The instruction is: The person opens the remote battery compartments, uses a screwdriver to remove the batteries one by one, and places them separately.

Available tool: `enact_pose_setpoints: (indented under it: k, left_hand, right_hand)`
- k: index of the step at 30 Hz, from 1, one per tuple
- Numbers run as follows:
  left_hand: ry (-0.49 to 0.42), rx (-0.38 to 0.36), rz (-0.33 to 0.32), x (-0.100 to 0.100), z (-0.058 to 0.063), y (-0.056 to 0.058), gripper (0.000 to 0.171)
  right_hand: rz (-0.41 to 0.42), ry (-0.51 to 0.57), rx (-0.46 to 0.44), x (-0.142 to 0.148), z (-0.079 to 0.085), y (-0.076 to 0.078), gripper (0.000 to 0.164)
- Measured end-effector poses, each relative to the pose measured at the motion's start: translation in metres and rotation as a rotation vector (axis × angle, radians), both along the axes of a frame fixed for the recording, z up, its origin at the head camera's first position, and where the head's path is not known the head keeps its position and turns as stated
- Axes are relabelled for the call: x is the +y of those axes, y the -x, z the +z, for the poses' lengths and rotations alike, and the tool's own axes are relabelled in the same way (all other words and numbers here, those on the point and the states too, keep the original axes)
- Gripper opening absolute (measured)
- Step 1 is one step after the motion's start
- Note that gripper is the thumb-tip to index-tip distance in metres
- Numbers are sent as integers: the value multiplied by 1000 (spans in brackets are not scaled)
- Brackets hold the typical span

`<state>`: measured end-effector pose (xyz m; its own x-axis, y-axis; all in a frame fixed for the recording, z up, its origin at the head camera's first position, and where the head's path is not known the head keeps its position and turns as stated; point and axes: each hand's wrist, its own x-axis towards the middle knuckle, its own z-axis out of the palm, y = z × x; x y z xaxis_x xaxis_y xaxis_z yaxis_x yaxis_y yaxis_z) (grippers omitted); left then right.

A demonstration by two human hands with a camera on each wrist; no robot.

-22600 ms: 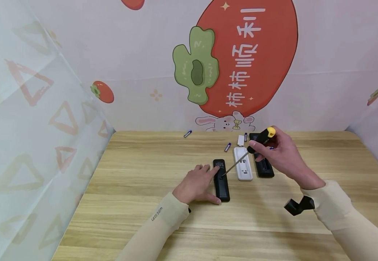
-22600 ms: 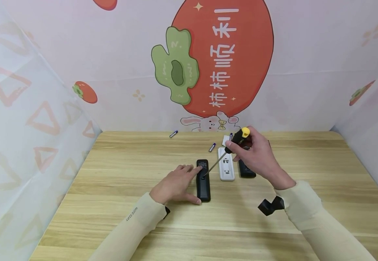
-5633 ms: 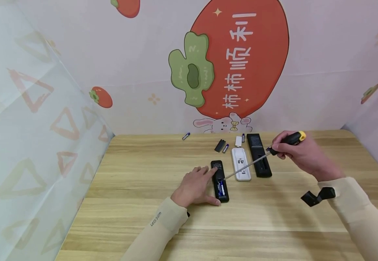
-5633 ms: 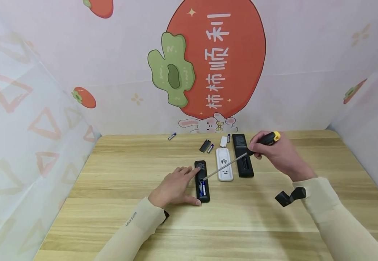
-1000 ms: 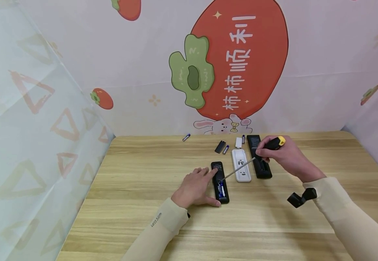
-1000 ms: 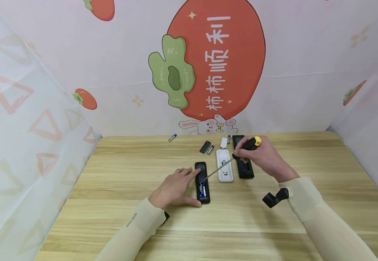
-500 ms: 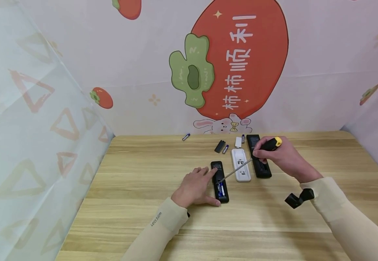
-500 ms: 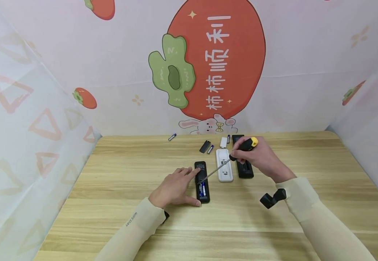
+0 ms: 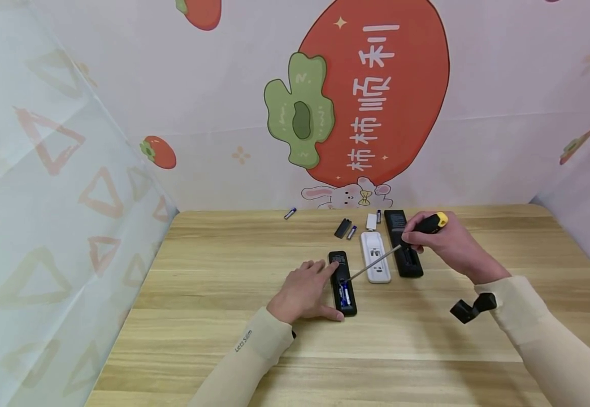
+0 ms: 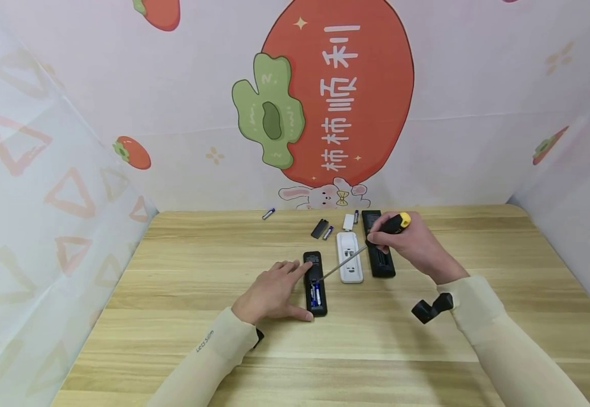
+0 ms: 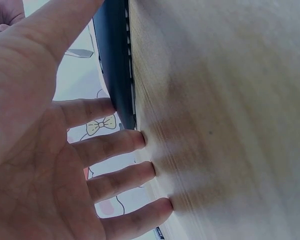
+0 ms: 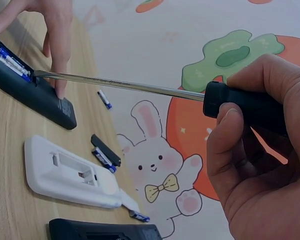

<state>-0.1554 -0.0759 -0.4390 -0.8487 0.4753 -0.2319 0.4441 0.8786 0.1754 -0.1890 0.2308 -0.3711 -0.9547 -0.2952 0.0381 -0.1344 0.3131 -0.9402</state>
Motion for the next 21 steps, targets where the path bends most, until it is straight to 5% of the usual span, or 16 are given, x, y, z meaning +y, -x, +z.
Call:
enact_pose_setpoints:
  k: [12,21]
  left_hand:
    - [-1,-20,10,0,0,0,112]
    - [-5,-20,13,0,-1,1,113]
  right_hand:
    - [-2,-1,10,2,-1,2,18]
    - [-2,-25,-6,-3,0,3,2]
